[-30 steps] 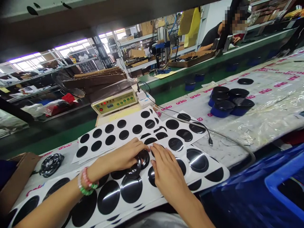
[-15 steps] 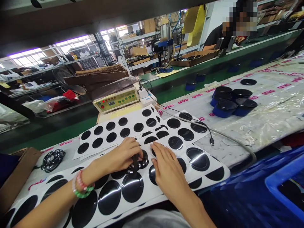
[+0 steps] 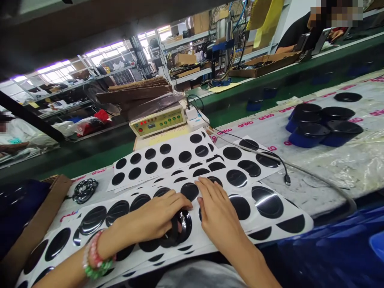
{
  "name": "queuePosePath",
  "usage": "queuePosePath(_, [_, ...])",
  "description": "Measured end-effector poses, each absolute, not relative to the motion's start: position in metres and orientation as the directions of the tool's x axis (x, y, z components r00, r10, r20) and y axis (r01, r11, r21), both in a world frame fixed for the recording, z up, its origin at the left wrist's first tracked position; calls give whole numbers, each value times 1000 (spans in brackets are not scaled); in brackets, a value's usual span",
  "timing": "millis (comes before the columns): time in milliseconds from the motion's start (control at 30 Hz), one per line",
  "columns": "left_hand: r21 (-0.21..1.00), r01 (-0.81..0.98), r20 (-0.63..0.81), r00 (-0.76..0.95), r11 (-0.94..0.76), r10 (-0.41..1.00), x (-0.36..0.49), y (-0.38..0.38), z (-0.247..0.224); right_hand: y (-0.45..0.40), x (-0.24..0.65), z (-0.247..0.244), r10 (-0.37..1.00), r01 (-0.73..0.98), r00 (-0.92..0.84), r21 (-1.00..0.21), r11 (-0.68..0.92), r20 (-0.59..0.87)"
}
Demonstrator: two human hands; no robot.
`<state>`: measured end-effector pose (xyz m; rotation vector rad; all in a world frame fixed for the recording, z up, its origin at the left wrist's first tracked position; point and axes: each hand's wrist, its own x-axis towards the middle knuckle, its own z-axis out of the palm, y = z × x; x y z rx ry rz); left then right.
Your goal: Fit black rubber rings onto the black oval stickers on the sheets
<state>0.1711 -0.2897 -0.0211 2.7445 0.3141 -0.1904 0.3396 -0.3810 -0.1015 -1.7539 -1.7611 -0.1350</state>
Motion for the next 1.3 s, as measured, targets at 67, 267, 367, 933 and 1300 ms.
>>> queuePosePath(67, [323, 209, -206, 967, -923, 146, 178, -287, -22, -381, 339, -103, 868, 924, 113, -373, 87, 483])
queuePosePath(267, [267, 175, -171, 976, -948, 132, 169, -288, -24, -381, 342, -101, 881, 917, 123, -392, 75, 457])
queuePosePath(367, [255, 183, -94, 982, -949, 164, 166, -291, -27, -381, 342, -100, 887, 913, 112, -398, 85, 447])
queuePosePath(933, [472, -7, 116, 992, -882, 54, 137, -292, -26, -382, 344, -99, 890, 908, 97, -406, 105, 446])
queuePosePath(1300, [679, 171, 182, 903, -714, 390, 128, -266, -11, -379, 333, -90, 870, 877, 74, -448, 176, 488])
